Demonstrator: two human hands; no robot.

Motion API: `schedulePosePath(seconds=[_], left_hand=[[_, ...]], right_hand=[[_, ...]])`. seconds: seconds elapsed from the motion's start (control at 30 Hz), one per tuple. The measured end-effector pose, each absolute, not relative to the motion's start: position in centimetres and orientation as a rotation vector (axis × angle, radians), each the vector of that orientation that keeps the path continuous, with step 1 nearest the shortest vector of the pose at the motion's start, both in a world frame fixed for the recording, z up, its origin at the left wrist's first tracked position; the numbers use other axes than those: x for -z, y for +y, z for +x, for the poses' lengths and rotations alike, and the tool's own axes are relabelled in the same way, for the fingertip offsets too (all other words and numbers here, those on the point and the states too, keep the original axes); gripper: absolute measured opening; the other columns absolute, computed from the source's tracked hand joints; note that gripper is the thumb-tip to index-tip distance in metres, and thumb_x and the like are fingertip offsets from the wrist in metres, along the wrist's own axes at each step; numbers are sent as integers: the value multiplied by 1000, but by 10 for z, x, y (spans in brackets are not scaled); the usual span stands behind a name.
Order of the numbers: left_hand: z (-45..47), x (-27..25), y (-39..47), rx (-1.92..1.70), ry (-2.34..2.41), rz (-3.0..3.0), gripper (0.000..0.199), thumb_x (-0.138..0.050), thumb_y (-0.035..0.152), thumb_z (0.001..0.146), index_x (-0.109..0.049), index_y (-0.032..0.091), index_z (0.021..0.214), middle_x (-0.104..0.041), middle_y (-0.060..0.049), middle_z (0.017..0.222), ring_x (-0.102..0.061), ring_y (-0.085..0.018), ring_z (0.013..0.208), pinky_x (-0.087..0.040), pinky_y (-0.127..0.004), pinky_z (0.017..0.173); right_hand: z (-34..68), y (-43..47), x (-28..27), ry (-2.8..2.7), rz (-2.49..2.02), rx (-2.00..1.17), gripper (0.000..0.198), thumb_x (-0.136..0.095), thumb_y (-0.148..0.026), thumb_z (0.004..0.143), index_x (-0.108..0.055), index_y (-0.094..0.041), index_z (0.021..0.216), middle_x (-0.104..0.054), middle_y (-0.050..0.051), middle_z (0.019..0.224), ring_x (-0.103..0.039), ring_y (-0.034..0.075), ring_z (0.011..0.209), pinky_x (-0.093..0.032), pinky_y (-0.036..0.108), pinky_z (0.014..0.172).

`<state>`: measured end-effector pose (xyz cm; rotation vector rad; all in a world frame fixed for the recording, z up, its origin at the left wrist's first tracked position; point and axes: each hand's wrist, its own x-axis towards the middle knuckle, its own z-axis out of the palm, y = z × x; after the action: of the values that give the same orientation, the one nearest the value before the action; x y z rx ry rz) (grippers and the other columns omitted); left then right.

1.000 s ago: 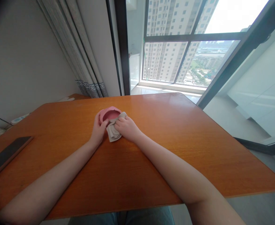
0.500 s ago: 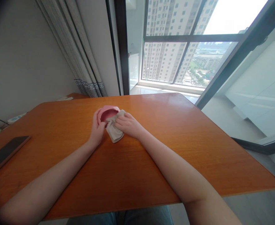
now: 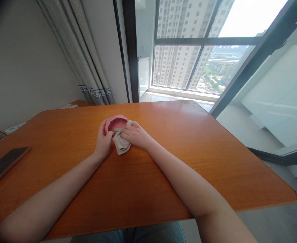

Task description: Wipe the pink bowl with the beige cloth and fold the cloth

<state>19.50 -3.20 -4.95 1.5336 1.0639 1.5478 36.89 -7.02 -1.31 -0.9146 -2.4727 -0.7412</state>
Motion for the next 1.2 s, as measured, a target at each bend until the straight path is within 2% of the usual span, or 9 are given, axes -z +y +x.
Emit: schedulePosePath(seconds=[0.17, 0.33, 0.5, 0.63, 0.8, 0.9, 1.03, 1.1, 1.2], left_hand=[[196, 44, -36, -1577, 1042, 1539, 53, -60, 20, 72, -48, 22, 123, -52, -6, 128, -47, -22, 121, -33, -36, 108], [207, 43, -51, -1614, 1016, 1355, 51, -59, 34, 78, -39, 23, 124, -50, -8, 125, -51, -20, 114, -40, -35, 101], [206, 42, -49, -1590, 1098, 1411, 41, -57, 27, 76, -48, 20, 116, -55, -6, 117, -53, -20, 110, -39, -34, 102], [196, 46, -38, -1602, 1027, 1439, 51, -53, 20, 75, -47, 23, 126, -50, -6, 132, -47, -21, 122, -37, -33, 104], [197, 48, -36, -1538, 1001, 1420, 60, -57, 24, 76, -40, 24, 133, -47, -7, 135, -45, -21, 125, -37, -34, 104], [206, 48, -43, -1550, 998, 1260, 56, -60, 31, 77, -39, 24, 128, -53, -7, 123, -54, -18, 111, -45, -31, 94], [212, 49, -46, -1483, 1000, 1232, 36, -61, 31, 74, -48, 21, 107, -57, -1, 92, -58, -14, 84, -49, -29, 79], [209, 48, -44, -1494, 1030, 1271, 30, -58, 29, 75, -49, 21, 102, -56, 0, 89, -57, -14, 82, -48, -29, 80], [202, 45, -40, -1542, 1044, 1404, 30, -57, 27, 76, -51, 22, 104, -57, -1, 98, -56, -16, 93, -44, -30, 89]], right_hand=[[370, -71, 14, -2413, -977, 790, 25, -36, -15, 96, -57, -19, 81, -60, 0, 78, -48, 14, 85, -26, 33, 88], [353, -75, 22, -2332, -966, 794, 23, -38, -14, 95, -58, -19, 82, -60, 0, 76, -47, 14, 81, -28, 33, 91], [352, -77, 18, -2355, -878, 784, 25, -38, -14, 94, -57, -20, 79, -60, -1, 76, -49, 13, 84, -26, 34, 102], [362, -75, 10, -2391, -878, 723, 26, -38, -15, 95, -58, -21, 80, -61, -1, 79, -50, 13, 93, -19, 41, 110], [366, -75, 13, -2430, -896, 735, 24, -41, -15, 94, -58, -21, 78, -60, -1, 75, -48, 14, 90, -22, 40, 108], [362, -75, 21, -2395, -926, 772, 20, -43, -16, 93, -58, -20, 81, -61, -1, 78, -47, 14, 84, -28, 36, 101], [358, -75, 23, -2389, -942, 756, 19, -43, -17, 93, -59, -20, 84, -62, 0, 80, -46, 14, 83, -28, 36, 98], [361, -75, 17, -2409, -915, 739, 20, -42, -16, 94, -59, -21, 83, -61, 0, 80, -47, 14, 85, -27, 36, 99], [369, -75, 7, -2428, -887, 748, 22, -41, -16, 94, -59, -21, 83, -61, -1, 81, -47, 14, 91, -23, 37, 103]])
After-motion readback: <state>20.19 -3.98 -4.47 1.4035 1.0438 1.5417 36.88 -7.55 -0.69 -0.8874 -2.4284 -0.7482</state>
